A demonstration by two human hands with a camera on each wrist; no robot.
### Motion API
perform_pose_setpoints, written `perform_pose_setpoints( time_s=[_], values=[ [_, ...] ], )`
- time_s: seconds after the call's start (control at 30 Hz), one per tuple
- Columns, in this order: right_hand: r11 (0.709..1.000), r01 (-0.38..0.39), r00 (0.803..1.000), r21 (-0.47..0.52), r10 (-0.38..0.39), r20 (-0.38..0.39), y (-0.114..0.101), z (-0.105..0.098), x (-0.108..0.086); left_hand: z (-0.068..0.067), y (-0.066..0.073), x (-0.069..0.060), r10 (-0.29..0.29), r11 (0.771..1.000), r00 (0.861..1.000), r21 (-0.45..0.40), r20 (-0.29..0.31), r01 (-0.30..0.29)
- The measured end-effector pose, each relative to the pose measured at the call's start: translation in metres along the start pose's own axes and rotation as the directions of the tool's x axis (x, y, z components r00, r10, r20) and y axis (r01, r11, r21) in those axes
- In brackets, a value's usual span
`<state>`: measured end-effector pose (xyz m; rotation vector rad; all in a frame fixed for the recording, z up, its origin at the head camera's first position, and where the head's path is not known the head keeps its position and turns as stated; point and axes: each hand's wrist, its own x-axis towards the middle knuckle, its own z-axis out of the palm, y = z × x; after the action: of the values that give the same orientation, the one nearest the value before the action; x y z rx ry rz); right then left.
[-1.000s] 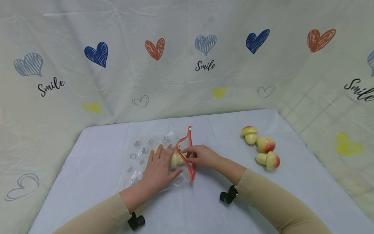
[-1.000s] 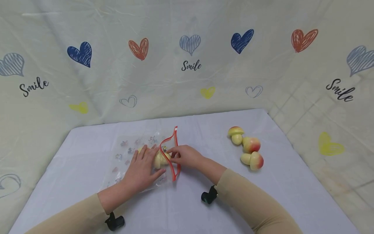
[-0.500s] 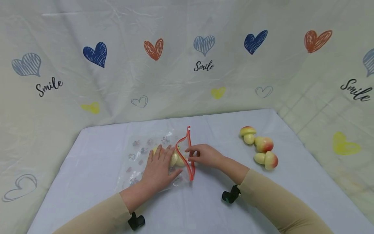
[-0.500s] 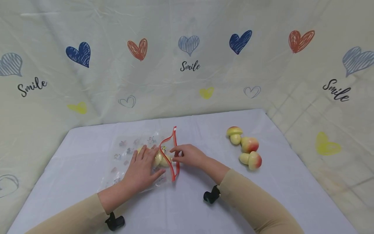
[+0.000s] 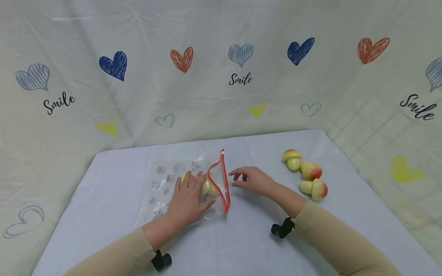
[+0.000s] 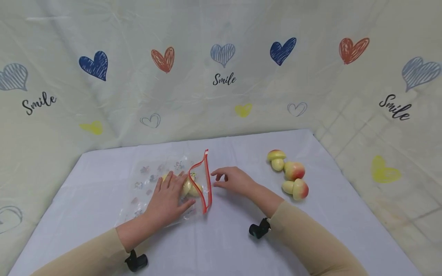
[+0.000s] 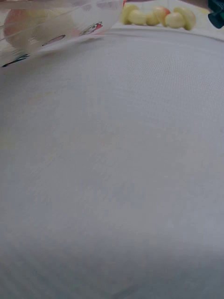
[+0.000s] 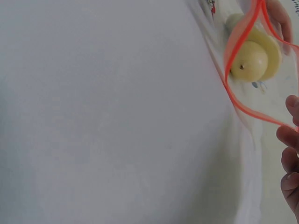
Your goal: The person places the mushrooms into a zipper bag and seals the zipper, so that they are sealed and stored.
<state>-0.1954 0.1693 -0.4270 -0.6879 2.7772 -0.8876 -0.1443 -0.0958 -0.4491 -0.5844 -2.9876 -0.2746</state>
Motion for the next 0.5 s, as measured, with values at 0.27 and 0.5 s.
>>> perform_pose_setpoints(
  time_s=[0.27,0.5],
  values=[
    [1.000,-0.028,0.999,0.007,0.028,-0.023,0.011,-0.024,-0.019,0.002,-0.001,0.000,-0.012,1.000,1.000,-0.015,0.014,0.012],
    [0.997,-0.063,0.996,-0.034,0.061,-0.069,0.027,-0.047,-0.045,0.003,-0.001,0.000,-0.008,1.000,1.000,-0.019,0.013,0.008]
  ],
)
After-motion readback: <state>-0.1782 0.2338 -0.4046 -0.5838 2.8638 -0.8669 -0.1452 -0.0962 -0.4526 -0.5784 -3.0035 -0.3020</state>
